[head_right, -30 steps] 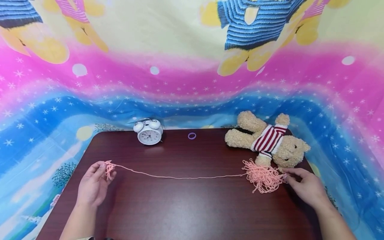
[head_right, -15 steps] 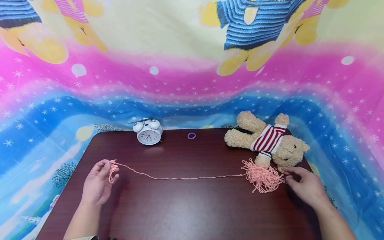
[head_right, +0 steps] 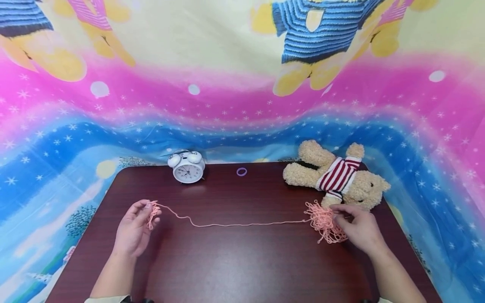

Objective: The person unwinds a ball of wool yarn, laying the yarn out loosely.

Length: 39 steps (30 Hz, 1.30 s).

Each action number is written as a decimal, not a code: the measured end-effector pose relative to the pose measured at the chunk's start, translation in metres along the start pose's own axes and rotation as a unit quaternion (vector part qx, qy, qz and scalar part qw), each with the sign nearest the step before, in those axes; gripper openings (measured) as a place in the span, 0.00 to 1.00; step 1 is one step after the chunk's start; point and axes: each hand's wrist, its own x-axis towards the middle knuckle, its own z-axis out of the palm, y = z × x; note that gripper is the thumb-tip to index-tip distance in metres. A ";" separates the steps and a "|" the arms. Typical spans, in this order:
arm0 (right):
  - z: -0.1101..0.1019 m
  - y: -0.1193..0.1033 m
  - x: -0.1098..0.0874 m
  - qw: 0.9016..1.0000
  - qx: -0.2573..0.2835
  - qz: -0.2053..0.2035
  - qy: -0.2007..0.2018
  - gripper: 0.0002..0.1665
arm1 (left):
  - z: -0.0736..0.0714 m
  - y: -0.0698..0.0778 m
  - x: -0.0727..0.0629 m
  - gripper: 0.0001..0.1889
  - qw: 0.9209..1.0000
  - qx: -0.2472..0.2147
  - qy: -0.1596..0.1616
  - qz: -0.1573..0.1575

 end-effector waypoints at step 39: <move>0.092 -0.110 0.037 0.981 0.156 -0.107 -0.043 0.15 | 0.061 -0.016 -0.001 0.20 0.998 0.035 -0.058 -0.017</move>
